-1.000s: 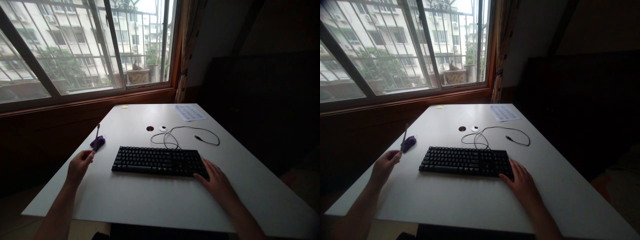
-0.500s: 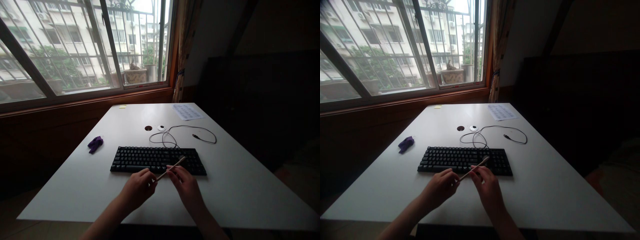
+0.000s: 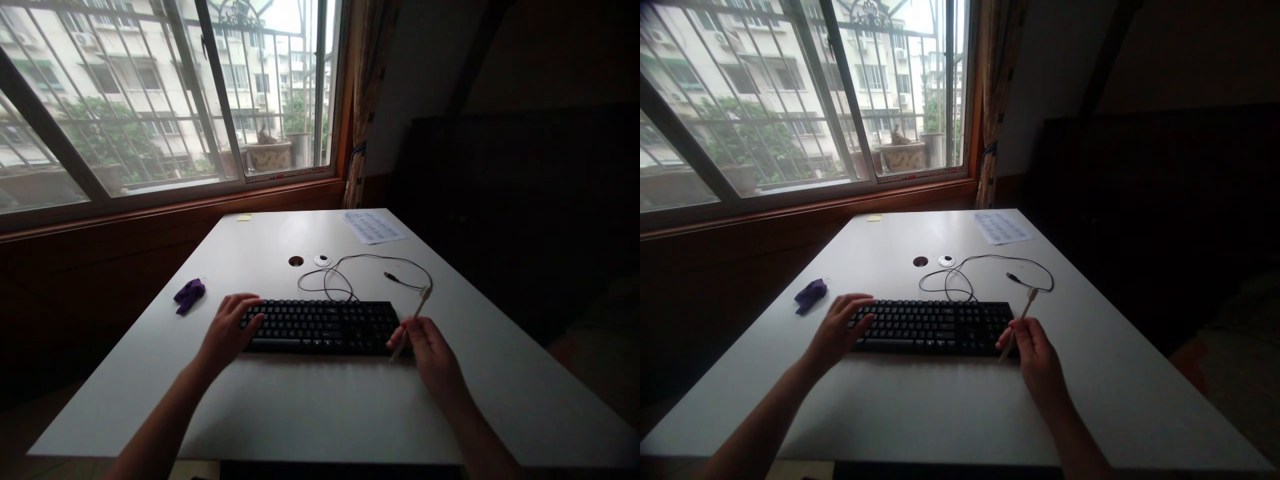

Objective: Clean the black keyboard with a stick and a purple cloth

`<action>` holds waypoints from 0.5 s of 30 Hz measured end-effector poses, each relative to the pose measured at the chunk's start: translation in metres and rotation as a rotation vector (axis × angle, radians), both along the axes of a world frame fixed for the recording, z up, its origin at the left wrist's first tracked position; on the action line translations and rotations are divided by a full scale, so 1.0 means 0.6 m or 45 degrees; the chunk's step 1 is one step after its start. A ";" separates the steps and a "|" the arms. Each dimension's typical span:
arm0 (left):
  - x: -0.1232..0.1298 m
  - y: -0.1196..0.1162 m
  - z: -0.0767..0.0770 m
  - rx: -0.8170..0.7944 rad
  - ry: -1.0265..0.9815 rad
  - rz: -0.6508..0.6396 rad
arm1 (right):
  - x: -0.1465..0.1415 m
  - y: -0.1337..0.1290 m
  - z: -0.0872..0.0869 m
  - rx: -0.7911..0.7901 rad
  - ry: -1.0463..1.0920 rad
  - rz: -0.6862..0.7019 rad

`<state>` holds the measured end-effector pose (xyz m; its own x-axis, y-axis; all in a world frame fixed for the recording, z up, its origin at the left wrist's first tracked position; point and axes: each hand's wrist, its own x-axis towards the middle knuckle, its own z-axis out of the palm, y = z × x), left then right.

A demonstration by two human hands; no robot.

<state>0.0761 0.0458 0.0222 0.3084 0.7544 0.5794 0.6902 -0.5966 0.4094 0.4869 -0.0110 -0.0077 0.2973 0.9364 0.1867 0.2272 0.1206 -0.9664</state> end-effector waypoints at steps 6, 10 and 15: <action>-0.154 0.058 -0.075 -0.610 -0.196 -0.042 | 0.079 0.017 -0.015 -0.090 -0.009 0.000; -0.171 0.053 -0.099 -0.671 -0.141 -0.205 | 0.093 0.021 -0.034 -0.144 0.030 -0.067; -0.162 0.047 -0.104 -0.522 0.063 -0.233 | 0.095 0.026 -0.049 -0.207 -0.003 -0.106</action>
